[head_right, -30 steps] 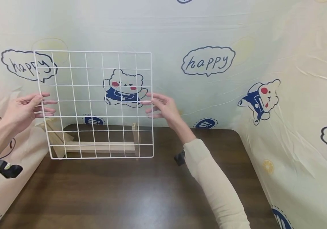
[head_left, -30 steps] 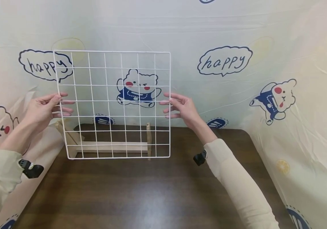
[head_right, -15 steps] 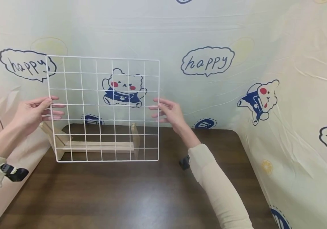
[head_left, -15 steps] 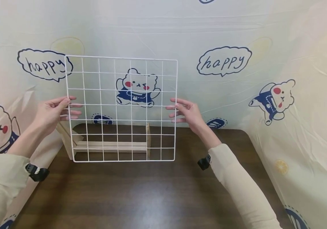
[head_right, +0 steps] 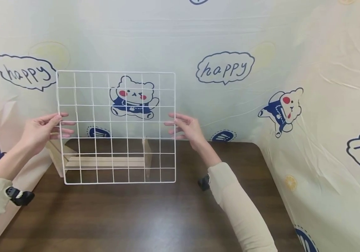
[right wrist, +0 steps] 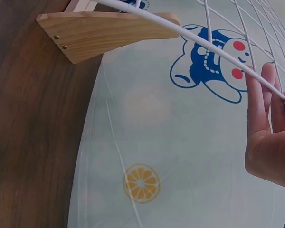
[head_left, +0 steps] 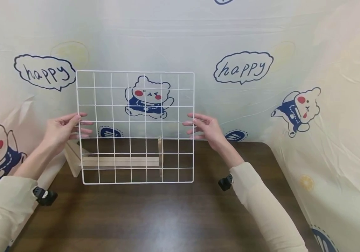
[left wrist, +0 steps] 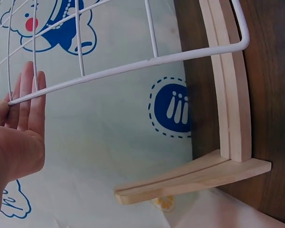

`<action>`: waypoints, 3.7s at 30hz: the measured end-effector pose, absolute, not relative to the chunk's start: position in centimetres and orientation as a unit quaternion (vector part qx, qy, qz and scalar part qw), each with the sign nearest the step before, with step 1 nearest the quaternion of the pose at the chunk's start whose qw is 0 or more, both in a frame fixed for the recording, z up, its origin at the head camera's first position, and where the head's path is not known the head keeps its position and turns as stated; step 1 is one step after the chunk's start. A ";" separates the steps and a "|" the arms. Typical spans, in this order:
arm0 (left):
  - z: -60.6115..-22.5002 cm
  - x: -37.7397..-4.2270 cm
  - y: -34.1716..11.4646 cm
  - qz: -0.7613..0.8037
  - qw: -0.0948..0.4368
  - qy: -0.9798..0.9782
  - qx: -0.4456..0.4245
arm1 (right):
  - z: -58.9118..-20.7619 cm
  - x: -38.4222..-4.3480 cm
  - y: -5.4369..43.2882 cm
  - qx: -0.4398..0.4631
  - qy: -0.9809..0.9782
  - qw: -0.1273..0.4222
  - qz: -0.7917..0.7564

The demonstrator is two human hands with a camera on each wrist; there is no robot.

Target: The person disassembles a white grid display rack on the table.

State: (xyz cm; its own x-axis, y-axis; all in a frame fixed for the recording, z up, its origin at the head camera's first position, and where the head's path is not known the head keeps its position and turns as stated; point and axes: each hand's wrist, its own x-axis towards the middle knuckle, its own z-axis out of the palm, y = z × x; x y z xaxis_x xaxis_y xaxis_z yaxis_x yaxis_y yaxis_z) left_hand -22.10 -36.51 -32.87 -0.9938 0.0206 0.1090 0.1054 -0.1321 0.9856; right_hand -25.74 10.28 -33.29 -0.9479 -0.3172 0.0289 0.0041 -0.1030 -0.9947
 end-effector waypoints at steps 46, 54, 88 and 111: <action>-36.1 -21.6 -30.2 -0.703 0.045 -0.709 -0.020 | -36.8 -23.8 16.2 -0.064 0.663 0.136 -0.733; -37.0 -22.0 -28.9 -0.694 0.027 -0.719 -0.013 | -37.1 -23.3 17.5 -0.046 0.660 0.138 -0.737; -38.9 -22.0 -24.1 -0.638 0.008 -0.770 -0.024 | -38.9 -22.2 21.7 -0.005 0.699 0.106 -0.708; -39.1 -21.3 -22.5 -0.621 -0.068 -0.780 -0.040 | -38.9 -21.7 22.8 0.067 0.727 0.074 -0.680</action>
